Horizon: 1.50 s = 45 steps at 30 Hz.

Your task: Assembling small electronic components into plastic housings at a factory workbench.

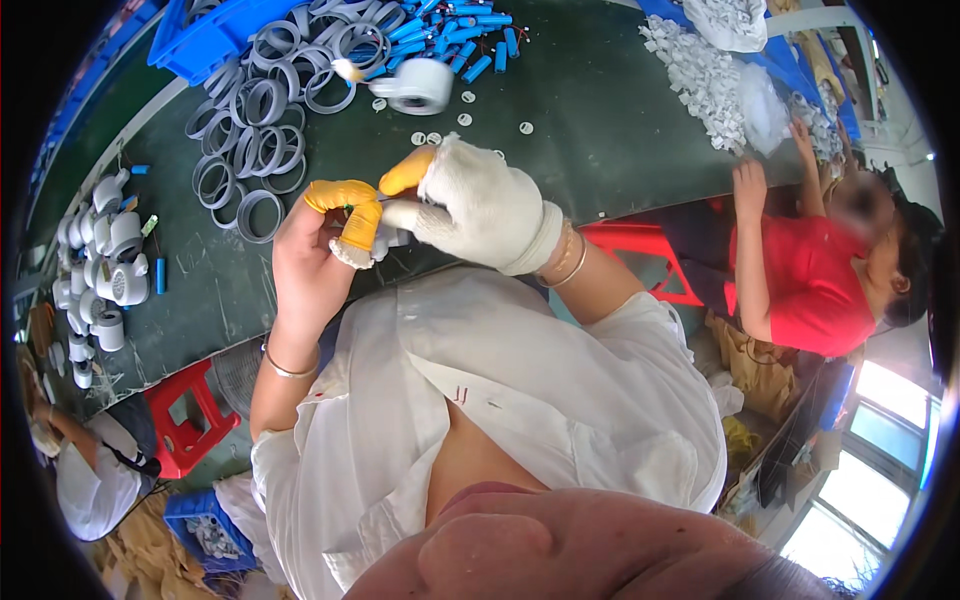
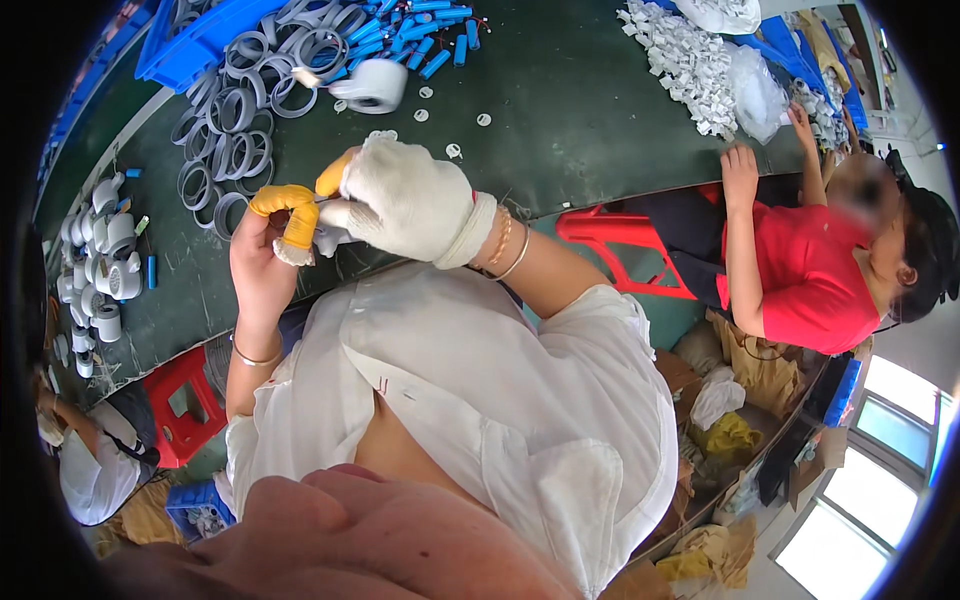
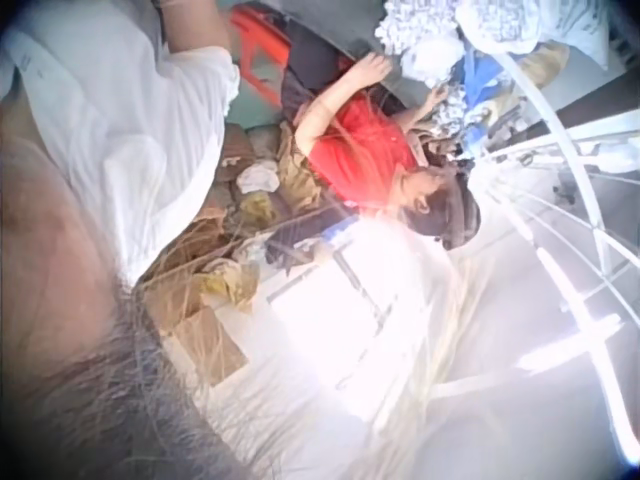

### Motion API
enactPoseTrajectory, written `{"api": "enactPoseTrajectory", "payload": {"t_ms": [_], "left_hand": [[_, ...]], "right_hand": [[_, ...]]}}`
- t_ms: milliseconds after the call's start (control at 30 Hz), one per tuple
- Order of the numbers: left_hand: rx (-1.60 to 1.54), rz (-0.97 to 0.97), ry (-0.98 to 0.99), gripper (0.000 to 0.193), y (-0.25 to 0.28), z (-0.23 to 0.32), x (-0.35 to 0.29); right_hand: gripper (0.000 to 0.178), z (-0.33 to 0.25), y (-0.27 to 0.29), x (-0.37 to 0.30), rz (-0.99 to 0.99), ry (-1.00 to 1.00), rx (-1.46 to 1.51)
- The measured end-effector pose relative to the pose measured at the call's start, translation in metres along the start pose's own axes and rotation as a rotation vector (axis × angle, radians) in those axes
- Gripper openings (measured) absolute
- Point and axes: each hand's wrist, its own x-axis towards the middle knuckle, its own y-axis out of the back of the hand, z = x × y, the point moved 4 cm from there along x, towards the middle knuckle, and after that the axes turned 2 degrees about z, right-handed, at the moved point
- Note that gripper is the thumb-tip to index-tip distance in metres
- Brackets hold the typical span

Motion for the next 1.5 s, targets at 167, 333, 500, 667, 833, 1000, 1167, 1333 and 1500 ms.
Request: {"api": "enactPoseTrajectory", "payload": {"t_ms": [167,333,500,667,833,1000,1167,1333,1500], "left_hand": [[-0.282,-0.088,0.294,0.025,0.002,-0.015,-0.003],[-0.416,0.093,0.292,0.028,0.0,-0.012,-0.005],[-0.446,0.032,0.31,0.024,0.002,-0.024,-0.01],[-0.442,0.006,0.305,0.023,-0.001,-0.023,-0.011],[-0.372,0.007,0.268,0.022,-0.002,-0.018,-0.014],[-0.328,-0.005,0.235,0.022,-0.007,-0.015,-0.015],[-0.39,0.077,0.148,0.022,-0.006,-0.021,-0.018],[-0.42,0.065,0.176,0.022,-0.006,-0.022,-0.017],[-0.41,0.08,0.185,0.022,-0.007,-0.02,-0.017]], "right_hand": [[0.016,-0.003,-0.001,-0.003,0.256,0.308,-0.347],[0.016,-0.005,0.008,0.001,0.111,0.049,-0.054],[0.021,-0.004,0.006,0.004,0.013,0.028,-0.106],[0.022,-0.002,0.007,0.006,-0.02,-0.024,-0.025],[0.023,-0.003,0.01,0.008,-0.055,0.013,-0.002],[0.024,-0.006,0.011,0.007,-0.108,-0.019,0.045],[0.021,-0.012,0.008,0.005,0.044,-0.016,-0.031],[0.016,-0.01,0.004,0.001,0.105,-0.014,-0.052],[0.017,-0.013,0.001,-0.002,0.169,0.135,-0.24]]}}
